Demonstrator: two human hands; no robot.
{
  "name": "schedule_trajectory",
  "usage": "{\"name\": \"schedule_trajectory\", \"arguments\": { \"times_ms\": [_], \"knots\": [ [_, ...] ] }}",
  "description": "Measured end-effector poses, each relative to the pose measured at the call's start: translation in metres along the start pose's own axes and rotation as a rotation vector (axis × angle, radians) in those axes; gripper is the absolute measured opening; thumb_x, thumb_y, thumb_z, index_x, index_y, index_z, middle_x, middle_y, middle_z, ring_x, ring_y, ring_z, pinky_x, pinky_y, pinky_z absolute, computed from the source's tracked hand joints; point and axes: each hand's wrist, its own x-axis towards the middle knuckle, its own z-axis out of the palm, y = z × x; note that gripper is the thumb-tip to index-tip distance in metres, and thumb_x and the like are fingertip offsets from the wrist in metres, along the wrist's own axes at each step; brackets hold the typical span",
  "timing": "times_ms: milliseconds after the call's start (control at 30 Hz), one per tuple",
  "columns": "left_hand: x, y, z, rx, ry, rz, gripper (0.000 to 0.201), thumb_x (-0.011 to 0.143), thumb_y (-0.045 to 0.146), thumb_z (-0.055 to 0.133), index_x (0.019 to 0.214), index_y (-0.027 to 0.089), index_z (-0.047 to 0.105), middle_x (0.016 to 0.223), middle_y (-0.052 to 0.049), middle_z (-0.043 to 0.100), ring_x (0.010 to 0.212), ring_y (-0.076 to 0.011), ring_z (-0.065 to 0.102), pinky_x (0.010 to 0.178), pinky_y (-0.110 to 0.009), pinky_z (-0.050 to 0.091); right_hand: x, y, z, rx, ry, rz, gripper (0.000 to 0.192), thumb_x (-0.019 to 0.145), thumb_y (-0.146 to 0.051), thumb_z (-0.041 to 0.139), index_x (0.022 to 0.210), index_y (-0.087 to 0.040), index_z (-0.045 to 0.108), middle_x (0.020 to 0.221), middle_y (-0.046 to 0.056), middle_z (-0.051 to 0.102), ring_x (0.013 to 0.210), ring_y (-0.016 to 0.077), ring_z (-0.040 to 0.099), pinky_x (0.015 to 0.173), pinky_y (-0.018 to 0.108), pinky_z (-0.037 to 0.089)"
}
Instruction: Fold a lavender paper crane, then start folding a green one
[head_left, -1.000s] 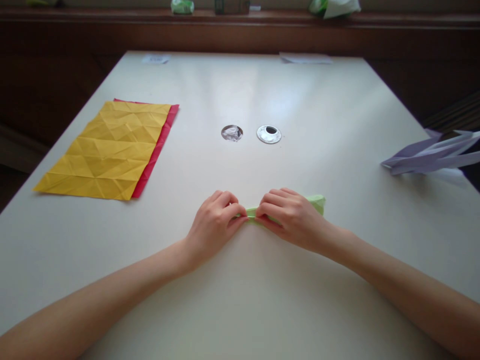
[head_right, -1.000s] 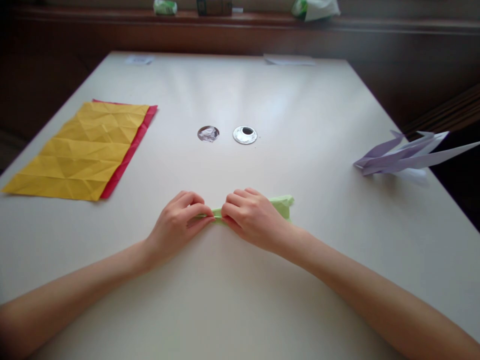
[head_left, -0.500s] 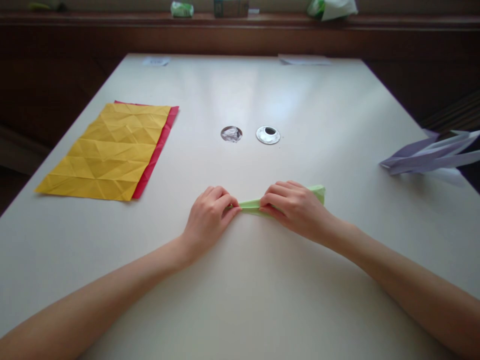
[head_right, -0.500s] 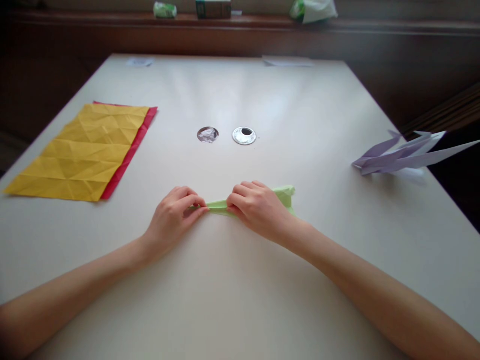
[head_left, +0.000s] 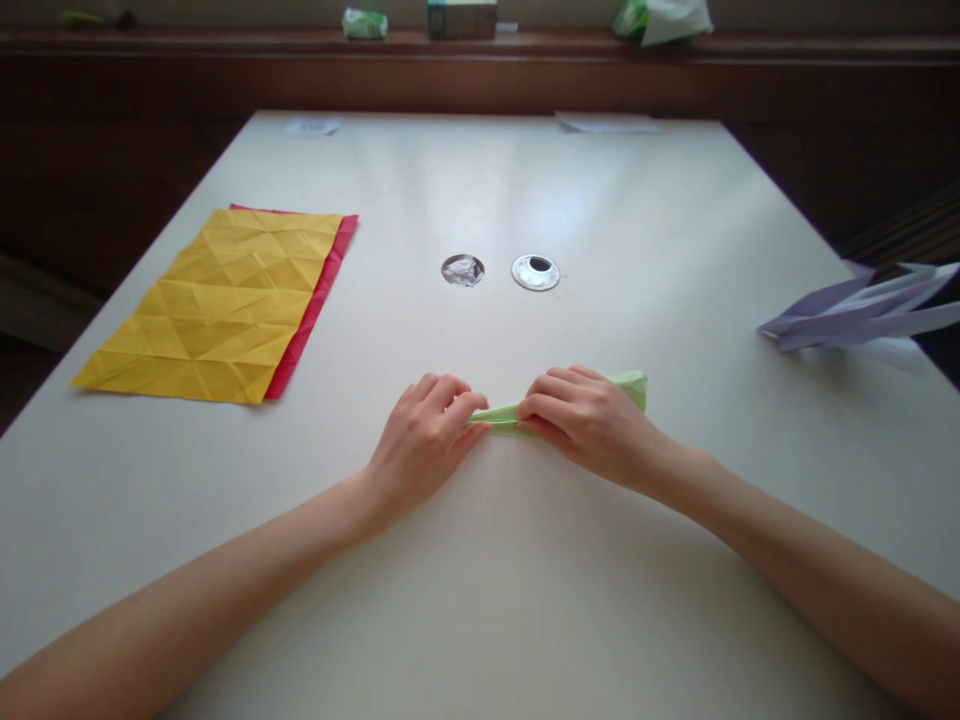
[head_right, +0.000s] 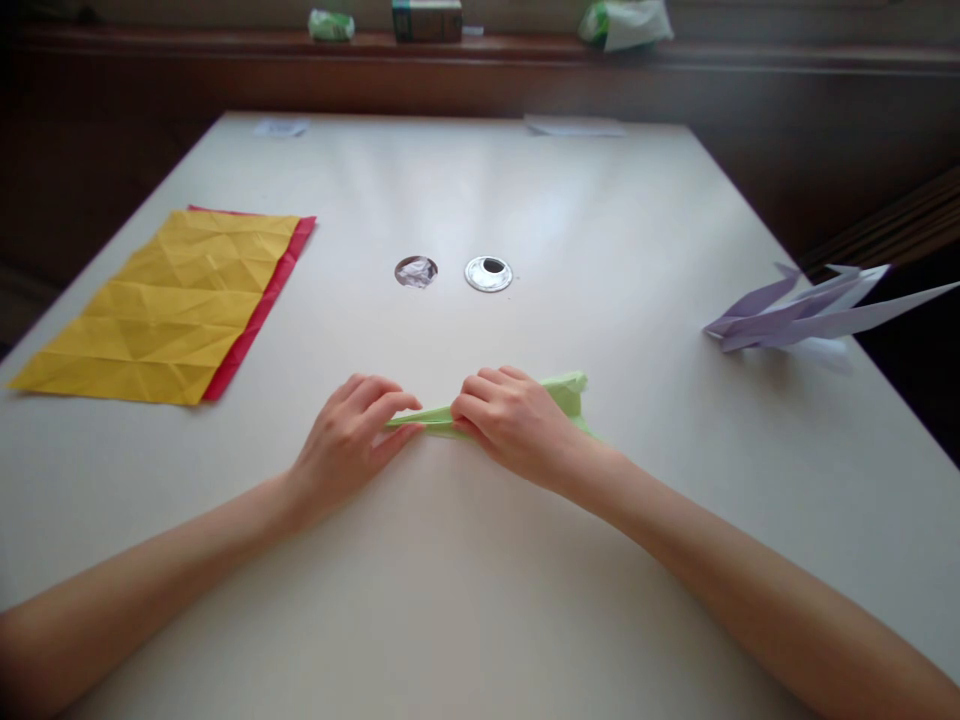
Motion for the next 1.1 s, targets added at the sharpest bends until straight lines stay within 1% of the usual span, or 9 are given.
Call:
{"name": "schedule_trajectory", "arguments": {
  "times_ms": [67,200,333,433,500,633,700,933,1100],
  "knots": [
    [-0.001,0.002,0.0,-0.01,0.003,0.062,0.008,0.085,0.021,0.05,0.084,0.02,0.057,0.083,-0.003,0.058,0.078,-0.0157,0.049,0.069,-0.027,0.041,0.0,-0.005,0.003,0.009,0.016,-0.018,0.022,0.089,-0.019,0.041,0.073,-0.017,0.056,0.07,0.003,0.058,0.066,0.0131,0.048,0.063,0.027,0.034],
    [-0.002,0.003,0.0,-0.012,-0.011,0.136,0.01,0.085,0.027,0.051,0.085,0.019,0.058,0.082,-0.002,0.059,0.078,-0.0151,0.05,0.069,-0.026,0.041,-0.001,-0.011,0.007,0.025,0.048,-0.018,0.022,0.09,-0.019,0.041,0.074,-0.017,0.056,0.069,0.003,0.058,0.066,0.0132,0.048,0.063,0.027,0.034],
    [-0.002,0.003,0.001,-0.008,-0.025,0.161,0.011,0.087,0.023,0.049,0.082,0.019,0.057,0.08,-0.002,0.059,0.077,-0.0147,0.051,0.068,-0.026,0.041,0.0,-0.013,0.01,0.048,0.065,-0.011,0.023,0.09,-0.021,0.04,0.074,-0.017,0.056,0.07,0.003,0.058,0.066,0.0132,0.049,0.063,0.027,0.035],
    [0.0,0.003,0.002,-0.028,-0.035,0.129,0.015,0.087,0.022,0.047,0.077,0.018,0.057,0.077,-0.003,0.059,0.075,-0.0145,0.051,0.068,-0.027,0.042,0.001,-0.011,0.009,0.077,0.06,-0.01,0.023,0.09,-0.02,0.041,0.074,-0.017,0.056,0.07,0.003,0.059,0.066,0.013,0.05,0.063,0.027,0.036],
    [0.001,0.003,0.002,-0.028,-0.041,0.087,0.016,0.087,0.022,0.047,0.076,0.017,0.057,0.076,-0.003,0.059,0.074,-0.0147,0.051,0.068,-0.027,0.043,0.001,-0.008,0.007,0.088,0.031,0.004,0.022,0.09,-0.019,0.041,0.074,-0.017,0.057,0.07,0.003,0.059,0.067,0.0132,0.051,0.064,0.027,0.037],
    [0.002,0.002,0.003,0.0,-0.049,-0.017,0.014,0.086,0.021,0.049,0.076,0.016,0.057,0.076,-0.003,0.059,0.073,-0.0159,0.05,0.067,-0.028,0.043,0.001,0.001,-0.002,0.074,-0.058,0.084,0.021,0.088,-0.017,0.043,0.074,-0.017,0.058,0.071,0.003,0.059,0.064,0.0128,0.05,0.061,0.026,0.036],
    [0.003,0.002,0.002,0.013,-0.049,-0.044,0.012,0.085,0.021,0.05,0.077,0.016,0.056,0.077,-0.003,0.059,0.074,-0.0166,0.05,0.067,-0.029,0.043,0.001,0.006,-0.007,0.067,-0.094,0.124,0.02,0.087,-0.017,0.044,0.073,-0.017,0.059,0.071,0.003,0.059,0.063,0.0124,0.05,0.06,0.025,0.036],
    [0.002,0.001,0.003,0.03,-0.046,-0.076,0.011,0.085,0.021,0.05,0.078,0.016,0.056,0.077,-0.003,0.059,0.074,-0.0167,0.05,0.067,-0.029,0.042,0.0,0.019,-0.019,0.018,-0.204,0.201,0.018,0.083,-0.016,0.048,0.07,-0.019,0.059,0.067,0.0,0.059,0.061,0.0119,0.05,0.058,0.023,0.035],
    [0.002,0.001,0.003,0.032,-0.039,-0.072,0.011,0.085,0.021,0.05,0.077,0.015,0.056,0.077,-0.003,0.059,0.074,-0.0163,0.05,0.066,-0.028,0.042,-0.002,0.025,-0.025,-0.023,-0.247,0.247,0.016,0.081,-0.016,0.05,0.069,-0.02,0.06,0.066,-0.002,0.058,0.06,0.0108,0.051,0.055,0.022,0.034]
  ]
}}
